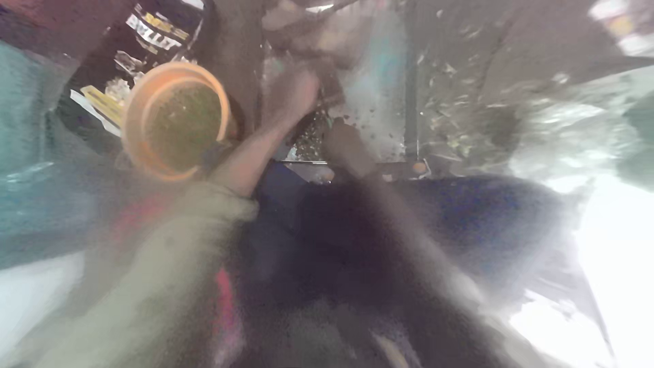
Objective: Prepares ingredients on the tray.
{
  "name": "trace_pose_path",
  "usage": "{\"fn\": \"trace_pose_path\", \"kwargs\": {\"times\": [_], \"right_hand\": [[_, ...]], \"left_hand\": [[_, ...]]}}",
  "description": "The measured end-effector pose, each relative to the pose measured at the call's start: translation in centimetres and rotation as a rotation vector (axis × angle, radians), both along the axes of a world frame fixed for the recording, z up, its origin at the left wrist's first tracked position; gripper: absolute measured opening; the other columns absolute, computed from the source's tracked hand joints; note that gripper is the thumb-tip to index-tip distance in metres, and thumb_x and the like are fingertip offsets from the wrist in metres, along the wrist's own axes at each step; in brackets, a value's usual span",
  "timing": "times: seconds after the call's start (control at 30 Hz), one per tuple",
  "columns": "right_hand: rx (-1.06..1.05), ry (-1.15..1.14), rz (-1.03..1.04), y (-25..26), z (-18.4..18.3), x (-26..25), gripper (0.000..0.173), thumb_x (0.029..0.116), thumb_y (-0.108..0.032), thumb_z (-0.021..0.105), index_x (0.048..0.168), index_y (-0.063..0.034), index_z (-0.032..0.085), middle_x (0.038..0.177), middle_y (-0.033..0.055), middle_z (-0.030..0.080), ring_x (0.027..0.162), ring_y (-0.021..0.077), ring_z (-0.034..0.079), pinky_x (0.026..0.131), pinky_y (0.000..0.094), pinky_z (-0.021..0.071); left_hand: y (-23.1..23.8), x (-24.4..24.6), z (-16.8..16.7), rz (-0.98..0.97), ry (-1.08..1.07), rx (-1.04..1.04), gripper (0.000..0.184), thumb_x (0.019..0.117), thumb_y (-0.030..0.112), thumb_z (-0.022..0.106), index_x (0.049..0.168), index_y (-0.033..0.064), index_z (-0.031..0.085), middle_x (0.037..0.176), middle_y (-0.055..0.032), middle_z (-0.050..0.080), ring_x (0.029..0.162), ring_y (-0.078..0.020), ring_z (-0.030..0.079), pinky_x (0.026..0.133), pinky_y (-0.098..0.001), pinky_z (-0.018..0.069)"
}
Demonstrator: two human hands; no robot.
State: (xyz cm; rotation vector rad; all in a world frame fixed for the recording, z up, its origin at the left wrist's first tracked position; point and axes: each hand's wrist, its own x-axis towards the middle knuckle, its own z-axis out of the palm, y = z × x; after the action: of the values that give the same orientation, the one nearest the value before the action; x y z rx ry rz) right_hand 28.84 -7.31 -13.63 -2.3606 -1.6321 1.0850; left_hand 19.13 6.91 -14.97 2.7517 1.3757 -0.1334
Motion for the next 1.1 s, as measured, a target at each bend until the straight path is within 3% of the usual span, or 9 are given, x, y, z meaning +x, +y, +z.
{"fn": "trace_pose_path", "kwargs": {"times": [0.13, 0.23, 0.33, 0.5, 0.6, 0.73, 0.83, 0.93, 1.1], "right_hand": [[0.080, -0.095, -0.008, 1.2, -2.1, -0.4, 0.044, 0.0994, -0.025, 0.057, 0.132, 0.0033, 0.053, 0.112, 0.0249, 0.068, 0.098, 0.0423, 0.071, 0.078, 0.0610, 0.0591], [0.103, -0.141, -0.008, 3.6, -2.3, -0.8, 0.033, 0.1018, -0.023, 0.054, 0.120, 0.0031, 0.063, 0.113, 0.0258, 0.069, 0.100, 0.0438, 0.071, 0.077, 0.0627, 0.0577], [0.117, -0.054, -0.011, 3.9, -1.6, -0.8, 0.039, 0.1020, -0.026, 0.053, 0.126, 0.0034, 0.060, 0.122, 0.0257, 0.066, 0.106, 0.0423, 0.069, 0.082, 0.0619, 0.0581], [-0.011, -0.024, -0.036, 1.3, 0.6, -1.0, 0.043, 0.1017, -0.028, 0.055, 0.131, 0.0026, 0.054, 0.112, 0.0248, 0.069, 0.099, 0.0420, 0.071, 0.079, 0.0620, 0.0577], [0.029, 0.008, -0.014, 1.2, -0.5, -1.0, 0.041, 0.1016, -0.028, 0.057, 0.129, 0.0019, 0.061, 0.122, 0.0232, 0.066, 0.105, 0.0408, 0.070, 0.083, 0.0611, 0.0576], [0.138, -0.082, 0.051, 3.3, -3.4, -0.1, 0.040, 0.1008, -0.030, 0.058, 0.125, 0.0006, 0.065, 0.121, 0.0234, 0.068, 0.109, 0.0414, 0.069, 0.084, 0.0625, 0.0576], [0.161, -0.097, 0.056, 4.8, -2.8, -0.5, 0.037, 0.1033, -0.030, 0.053, 0.121, 0.0002, 0.066, 0.121, 0.0237, 0.069, 0.108, 0.0421, 0.069, 0.082, 0.0634, 0.0572], [0.073, 0.021, 0.014, 3.6, -0.6, -0.4, 0.038, 0.1048, -0.029, 0.052, 0.120, 0.0031, 0.065, 0.117, 0.0247, 0.068, 0.106, 0.0412, 0.069, 0.084, 0.0624, 0.0570], [-0.027, 0.023, 0.007, 2.6, -0.7, -0.2, 0.046, 0.1037, -0.034, 0.054, 0.131, 0.0023, 0.057, 0.120, 0.0251, 0.067, 0.110, 0.0422, 0.068, 0.086, 0.0619, 0.0563]], "left_hand": [[0.0, 0.0, 0.2, 0.045, 0.014, -0.006, 0.022, 0.0871, 0.022, 0.072, 0.105, 0.0095, 0.075, 0.115, -0.0145, 0.072, 0.108, -0.0371, 0.069, 0.089, -0.0611, 0.0578], [-0.4, -0.1, 0.8, 0.080, -0.023, 0.008, 0.019, 0.0895, 0.021, 0.068, 0.103, 0.0095, 0.074, 0.108, -0.0153, 0.073, 0.104, -0.0376, 0.071, 0.085, -0.0616, 0.0581], [-0.7, -0.1, 0.5, 0.115, -0.013, -0.037, 0.018, 0.0905, 0.019, 0.069, 0.103, 0.0070, 0.074, 0.109, -0.0171, 0.073, 0.105, -0.0388, 0.070, 0.088, -0.0610, 0.0575], [0.3, -0.2, 0.0, 0.103, -0.036, -0.074, 0.018, 0.0886, 0.018, 0.070, 0.103, 0.0095, 0.076, 0.119, -0.0147, 0.071, 0.114, -0.0359, 0.068, 0.095, -0.0590, 0.0563], [0.4, -0.4, -0.2, 0.113, -0.068, -0.065, 0.019, 0.0879, 0.015, 0.070, 0.104, 0.0093, 0.076, 0.117, -0.0153, 0.072, 0.113, -0.0362, 0.068, 0.095, -0.0585, 0.0567], [0.5, -0.2, -0.1, 0.102, -0.065, -0.065, 0.018, 0.0888, 0.017, 0.069, 0.103, 0.0082, 0.075, 0.114, -0.0150, 0.073, 0.113, -0.0352, 0.068, 0.096, -0.0584, 0.0555], [0.4, -0.6, 0.0, 0.101, -0.106, -0.067, 0.017, 0.0909, 0.014, 0.067, 0.103, 0.0051, 0.075, 0.109, -0.0185, 0.073, 0.110, -0.0377, 0.069, 0.097, -0.0580, 0.0549], [0.4, -0.7, 0.0, 0.126, -0.126, -0.112, 0.021, 0.0925, 0.013, 0.066, 0.110, 0.0050, 0.075, 0.118, -0.0200, 0.072, 0.118, -0.0392, 0.066, 0.102, -0.0592, 0.0521], [0.7, -0.8, -0.1, 0.100, -0.144, -0.117, 0.020, 0.0946, 0.015, 0.064, 0.107, 0.0062, 0.076, 0.116, -0.0184, 0.072, 0.115, -0.0377, 0.068, 0.100, -0.0590, 0.0535]]}}
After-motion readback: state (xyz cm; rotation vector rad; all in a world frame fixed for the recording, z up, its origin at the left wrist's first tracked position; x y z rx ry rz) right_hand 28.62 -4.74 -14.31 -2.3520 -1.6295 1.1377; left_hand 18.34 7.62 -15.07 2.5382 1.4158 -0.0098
